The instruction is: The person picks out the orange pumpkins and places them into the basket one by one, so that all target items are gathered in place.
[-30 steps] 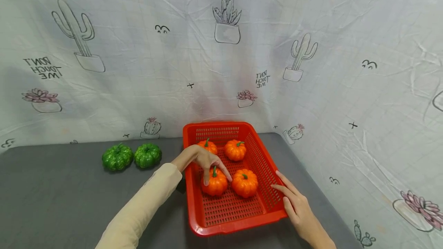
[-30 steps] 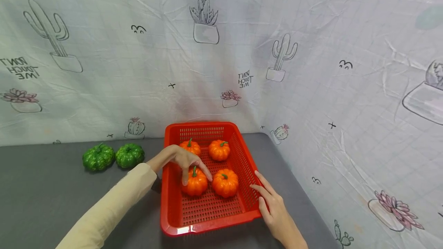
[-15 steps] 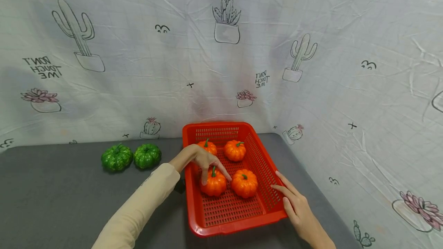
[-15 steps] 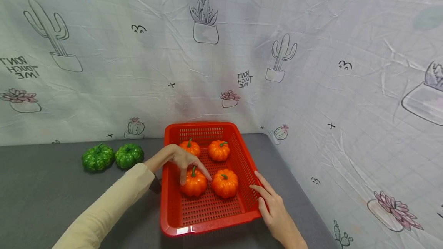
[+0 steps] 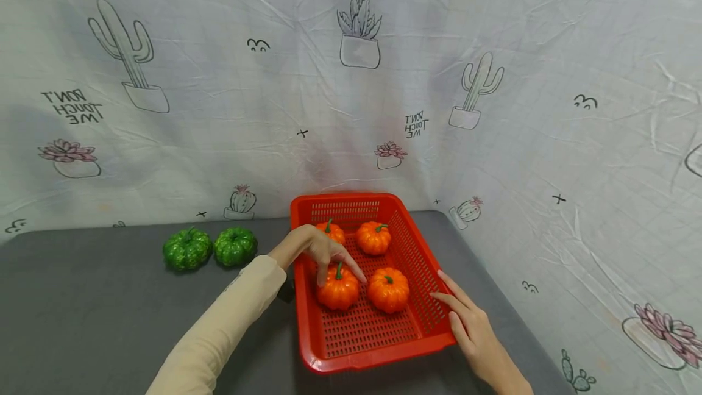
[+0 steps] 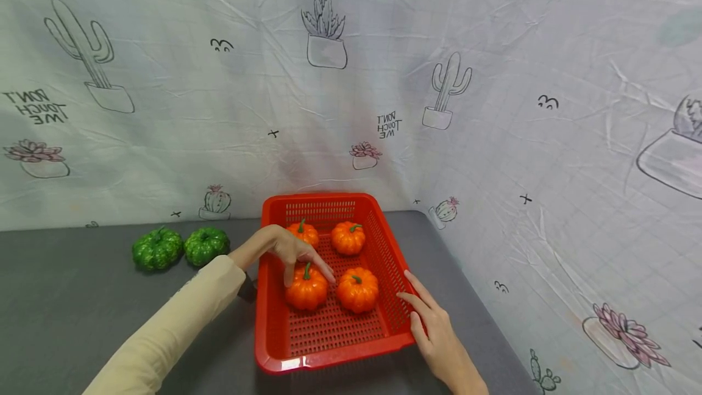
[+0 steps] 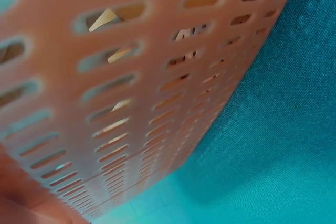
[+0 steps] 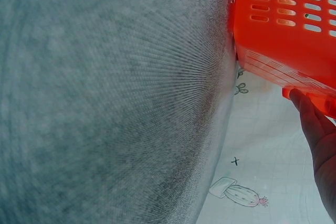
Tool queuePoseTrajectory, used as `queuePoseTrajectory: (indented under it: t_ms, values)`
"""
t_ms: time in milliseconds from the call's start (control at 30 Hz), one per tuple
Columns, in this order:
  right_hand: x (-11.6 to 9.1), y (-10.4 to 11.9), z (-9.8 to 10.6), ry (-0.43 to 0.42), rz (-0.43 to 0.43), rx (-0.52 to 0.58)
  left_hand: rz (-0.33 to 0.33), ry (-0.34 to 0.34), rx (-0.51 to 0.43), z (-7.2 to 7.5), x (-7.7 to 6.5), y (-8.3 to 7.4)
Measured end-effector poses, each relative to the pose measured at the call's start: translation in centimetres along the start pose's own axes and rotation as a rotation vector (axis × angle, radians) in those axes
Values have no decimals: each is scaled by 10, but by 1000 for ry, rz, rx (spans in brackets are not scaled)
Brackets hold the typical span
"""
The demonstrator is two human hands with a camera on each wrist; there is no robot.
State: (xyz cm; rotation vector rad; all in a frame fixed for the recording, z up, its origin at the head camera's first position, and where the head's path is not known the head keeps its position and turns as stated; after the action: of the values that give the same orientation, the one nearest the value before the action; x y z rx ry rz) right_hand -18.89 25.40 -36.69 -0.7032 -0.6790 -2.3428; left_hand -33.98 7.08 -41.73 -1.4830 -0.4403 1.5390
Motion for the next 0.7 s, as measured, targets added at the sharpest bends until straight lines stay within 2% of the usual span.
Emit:
queuePoseTrajectory:
  t_ms: [233,367,433,533,700]
  values:
    - [-1,-1,-4,21,-32,6,23,-31,27,4,-4,6]
    - [3,0,-6,12,-6,9,28,-62,42,7,-10,7]
    - [5,1,-6,6,15,8,14,-105,35,11,-16,6]
    - [7,0,-5,10,18,-8,-35,-224,35,18,-27,0]
    - [7,-8,-4,79,-57,-25,-180,-554,60,35,-55,-13]
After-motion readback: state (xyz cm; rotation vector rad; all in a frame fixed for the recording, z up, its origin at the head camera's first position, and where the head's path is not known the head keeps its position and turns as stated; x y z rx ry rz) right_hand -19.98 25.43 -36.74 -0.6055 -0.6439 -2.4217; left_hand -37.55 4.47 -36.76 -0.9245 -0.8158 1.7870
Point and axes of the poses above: each hand's wrist, its own x-axis towards the middle knuckle, its own z-axis out of the back of the hand, y = z × x, the point moved 9 cm from there along x, towards the middle knuckle, and after that the axes turned 5 degrees about y, right-handed, at the moved point
